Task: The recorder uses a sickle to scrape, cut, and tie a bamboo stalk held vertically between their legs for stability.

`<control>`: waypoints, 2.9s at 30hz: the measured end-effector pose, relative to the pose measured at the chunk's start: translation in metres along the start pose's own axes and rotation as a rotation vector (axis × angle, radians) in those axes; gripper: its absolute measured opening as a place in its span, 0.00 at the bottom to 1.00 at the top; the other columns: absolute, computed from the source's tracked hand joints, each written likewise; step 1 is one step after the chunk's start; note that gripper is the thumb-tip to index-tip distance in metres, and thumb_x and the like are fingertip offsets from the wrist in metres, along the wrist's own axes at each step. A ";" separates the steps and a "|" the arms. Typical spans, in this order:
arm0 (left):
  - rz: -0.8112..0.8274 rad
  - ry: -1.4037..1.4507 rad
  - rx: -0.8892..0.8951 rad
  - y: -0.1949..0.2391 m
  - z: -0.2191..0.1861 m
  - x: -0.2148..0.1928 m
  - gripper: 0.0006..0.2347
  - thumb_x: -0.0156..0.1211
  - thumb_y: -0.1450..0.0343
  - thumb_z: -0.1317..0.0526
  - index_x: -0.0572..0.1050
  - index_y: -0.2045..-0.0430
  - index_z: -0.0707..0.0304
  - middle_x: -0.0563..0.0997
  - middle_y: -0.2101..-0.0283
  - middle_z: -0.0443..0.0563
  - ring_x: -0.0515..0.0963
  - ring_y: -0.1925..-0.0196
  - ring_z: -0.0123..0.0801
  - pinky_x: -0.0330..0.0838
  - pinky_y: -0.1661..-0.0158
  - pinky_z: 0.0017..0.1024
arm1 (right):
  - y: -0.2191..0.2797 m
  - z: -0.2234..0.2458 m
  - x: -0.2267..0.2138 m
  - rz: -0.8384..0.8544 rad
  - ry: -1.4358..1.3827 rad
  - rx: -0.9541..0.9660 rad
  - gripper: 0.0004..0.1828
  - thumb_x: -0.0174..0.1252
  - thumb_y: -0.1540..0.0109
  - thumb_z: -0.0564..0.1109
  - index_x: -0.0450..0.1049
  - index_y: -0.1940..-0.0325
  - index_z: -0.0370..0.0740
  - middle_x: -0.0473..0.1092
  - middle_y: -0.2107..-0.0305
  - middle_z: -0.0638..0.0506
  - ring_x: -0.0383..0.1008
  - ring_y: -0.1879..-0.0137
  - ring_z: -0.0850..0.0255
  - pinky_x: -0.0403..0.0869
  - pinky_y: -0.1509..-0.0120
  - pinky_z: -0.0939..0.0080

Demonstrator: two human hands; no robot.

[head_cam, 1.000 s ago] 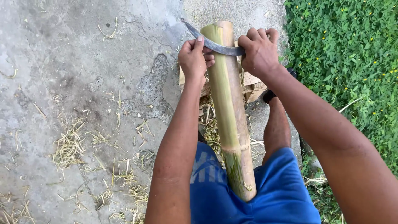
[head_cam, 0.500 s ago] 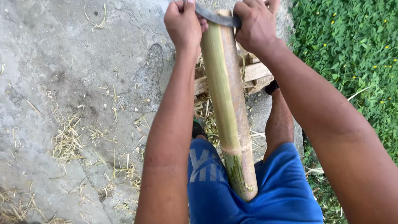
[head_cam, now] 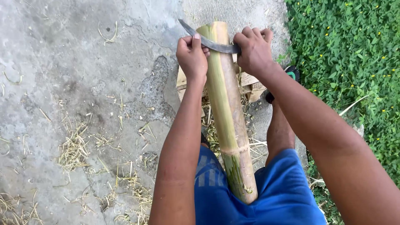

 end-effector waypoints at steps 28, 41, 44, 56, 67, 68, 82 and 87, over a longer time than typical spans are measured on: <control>-0.022 0.262 -0.061 0.007 0.011 -0.008 0.07 0.55 0.24 0.64 0.70 0.69 0.70 0.77 0.75 0.52 0.76 0.80 0.25 0.76 0.79 0.24 | -0.001 0.006 -0.009 0.013 0.077 -0.051 0.03 0.61 0.35 0.40 0.74 0.60 0.46 0.67 0.64 0.52 0.68 0.51 0.55 0.55 0.36 0.44; -0.023 0.196 -0.062 -0.060 -0.023 0.014 0.06 0.51 0.26 0.66 0.66 0.70 0.72 0.76 0.74 0.57 0.80 0.80 0.33 0.83 0.79 0.29 | -0.052 0.000 -0.006 -0.054 0.124 -0.007 0.08 0.58 0.39 0.35 0.78 0.59 0.45 0.71 0.58 0.49 0.69 0.43 0.56 0.54 0.38 0.44; -0.043 0.096 -0.122 -0.051 -0.033 0.012 0.05 0.50 0.26 0.66 0.67 0.68 0.72 0.77 0.72 0.56 0.81 0.79 0.33 0.84 0.78 0.28 | -0.055 0.005 -0.007 0.067 0.119 0.119 0.11 0.58 0.40 0.36 0.77 0.55 0.46 0.69 0.59 0.47 0.67 0.45 0.54 0.54 0.41 0.44; -0.047 0.055 -0.106 -0.044 -0.009 0.014 0.06 0.52 0.25 0.67 0.68 0.70 0.73 0.77 0.74 0.56 0.76 0.82 0.27 0.74 0.83 0.25 | -0.036 -0.014 0.027 0.207 0.060 0.196 0.07 0.54 0.33 0.38 0.77 0.57 0.47 0.68 0.62 0.50 0.67 0.51 0.57 0.54 0.38 0.45; -0.053 0.226 -0.109 -0.012 0.014 0.003 0.06 0.56 0.26 0.66 0.68 0.70 0.70 0.73 0.77 0.51 0.70 0.83 0.25 0.66 0.85 0.28 | -0.015 -0.001 -0.012 -0.003 0.097 -0.006 0.05 0.58 0.36 0.38 0.77 0.59 0.46 0.67 0.60 0.49 0.66 0.47 0.54 0.53 0.39 0.46; -0.048 0.233 -0.112 -0.004 0.016 0.003 0.06 0.56 0.26 0.66 0.68 0.70 0.70 0.73 0.77 0.51 0.70 0.83 0.25 0.66 0.85 0.28 | -0.007 -0.003 -0.013 -0.003 0.106 -0.005 0.05 0.58 0.36 0.38 0.77 0.59 0.46 0.67 0.60 0.49 0.66 0.47 0.54 0.53 0.39 0.46; -0.057 0.317 -0.169 -0.060 0.000 0.013 0.06 0.53 0.25 0.65 0.69 0.69 0.68 0.75 0.77 0.52 0.73 0.83 0.27 0.73 0.85 0.28 | -0.066 -0.013 -0.002 -0.048 0.204 -0.080 0.06 0.58 0.35 0.39 0.78 0.64 0.47 0.70 0.61 0.51 0.68 0.47 0.54 0.53 0.38 0.44; -0.068 0.342 -0.209 -0.070 0.004 0.016 0.06 0.53 0.25 0.65 0.68 0.70 0.70 0.74 0.77 0.53 0.71 0.84 0.27 0.69 0.86 0.27 | -0.066 -0.015 0.001 -0.056 0.137 -0.048 0.09 0.55 0.38 0.35 0.78 0.63 0.47 0.71 0.59 0.50 0.69 0.43 0.52 0.53 0.38 0.43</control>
Point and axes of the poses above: each hand's wrist, its own y-axis away from the middle knuckle, its own x-axis out of the palm, z = x × y, the point moved 7 cm from there along -y, towards the middle knuckle
